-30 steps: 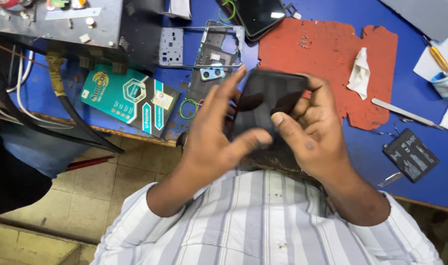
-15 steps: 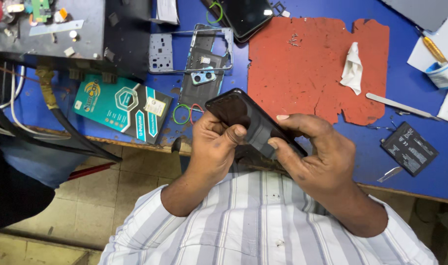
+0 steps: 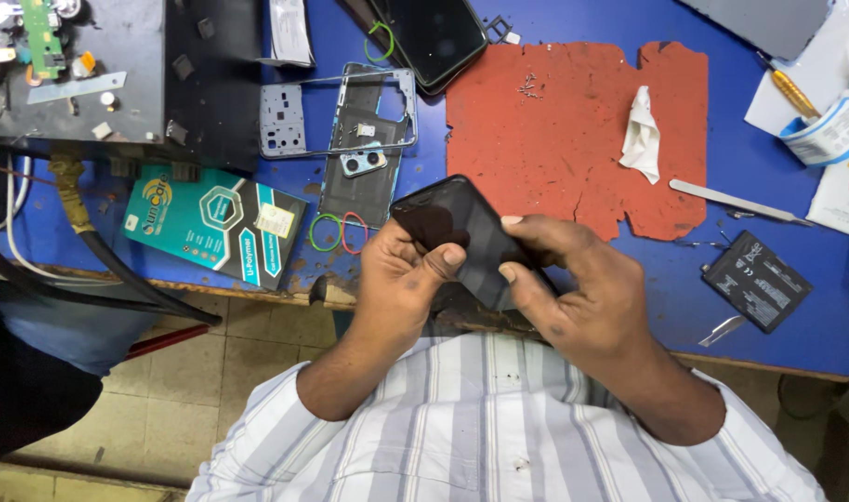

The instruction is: The person secures a smartphone with rubber bands, then removes them. The person then uses a screwdriver to unscrew screws from the back of a different smartphone, removing the back cover to expose internal components.

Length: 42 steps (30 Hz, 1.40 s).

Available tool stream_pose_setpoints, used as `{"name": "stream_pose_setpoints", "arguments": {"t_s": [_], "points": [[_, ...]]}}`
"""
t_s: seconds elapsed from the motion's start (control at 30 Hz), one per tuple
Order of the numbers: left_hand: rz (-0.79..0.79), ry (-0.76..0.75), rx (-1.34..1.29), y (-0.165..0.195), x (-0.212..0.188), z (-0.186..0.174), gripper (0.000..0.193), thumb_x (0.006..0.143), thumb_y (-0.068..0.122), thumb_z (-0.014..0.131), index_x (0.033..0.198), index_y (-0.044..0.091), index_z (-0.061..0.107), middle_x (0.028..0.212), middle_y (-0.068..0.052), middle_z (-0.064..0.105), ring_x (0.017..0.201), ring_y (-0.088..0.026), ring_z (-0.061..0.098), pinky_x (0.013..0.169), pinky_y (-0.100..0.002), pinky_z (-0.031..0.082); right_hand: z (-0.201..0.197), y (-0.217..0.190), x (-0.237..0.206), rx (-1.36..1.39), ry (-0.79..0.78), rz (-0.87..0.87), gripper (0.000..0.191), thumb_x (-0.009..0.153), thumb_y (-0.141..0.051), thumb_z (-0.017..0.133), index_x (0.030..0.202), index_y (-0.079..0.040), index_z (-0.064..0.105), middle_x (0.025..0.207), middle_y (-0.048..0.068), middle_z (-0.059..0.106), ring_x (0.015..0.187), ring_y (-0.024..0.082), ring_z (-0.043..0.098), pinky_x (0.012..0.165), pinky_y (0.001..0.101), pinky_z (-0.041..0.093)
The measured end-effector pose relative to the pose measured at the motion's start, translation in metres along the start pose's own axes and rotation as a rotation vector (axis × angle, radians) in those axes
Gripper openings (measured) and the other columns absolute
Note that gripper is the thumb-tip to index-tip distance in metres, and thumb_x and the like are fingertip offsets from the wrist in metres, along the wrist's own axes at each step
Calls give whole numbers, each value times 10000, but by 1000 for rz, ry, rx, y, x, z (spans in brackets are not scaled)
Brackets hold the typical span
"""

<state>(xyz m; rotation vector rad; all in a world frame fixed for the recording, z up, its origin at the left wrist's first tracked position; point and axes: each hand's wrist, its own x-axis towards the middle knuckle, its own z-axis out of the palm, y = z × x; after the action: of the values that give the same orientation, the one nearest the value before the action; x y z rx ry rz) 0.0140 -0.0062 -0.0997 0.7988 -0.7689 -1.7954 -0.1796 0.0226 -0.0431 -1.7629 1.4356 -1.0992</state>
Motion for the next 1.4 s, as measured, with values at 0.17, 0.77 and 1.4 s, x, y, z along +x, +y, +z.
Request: {"name": "stream_pose_setpoints", "arguments": {"t_s": [0.17,0.77,1.4], "points": [[44,-116,151,9,2,11,447,1038,272,707,1341,-30,575,1272,-134,690,1170,-176,662,1041,-355,538,-7,22,-6,620,52,232,558,962,48,709,1439,-41,433,1138,130,709,1042,148,702,919,273,589],[495,-456,1195,24,28,119,940,968,451,729,1655,75,210,1540,-212,435,1409,-344,520,1191,-376,461,-45,69,-33,277,-29,198,602,825,-10,760,1374,-27,514,1311,111,636,1199,191,654,988,335,562],[-60,-270,50,4,49,80,1046,954,90,735,1668,153,-27,1686,-181,296,1486,-353,467,1136,-475,539,-100,71,-9,299,96,24,921,870,-116,879,1575,-9,295,1475,152,564,1345,220,610,1158,346,537]]}}
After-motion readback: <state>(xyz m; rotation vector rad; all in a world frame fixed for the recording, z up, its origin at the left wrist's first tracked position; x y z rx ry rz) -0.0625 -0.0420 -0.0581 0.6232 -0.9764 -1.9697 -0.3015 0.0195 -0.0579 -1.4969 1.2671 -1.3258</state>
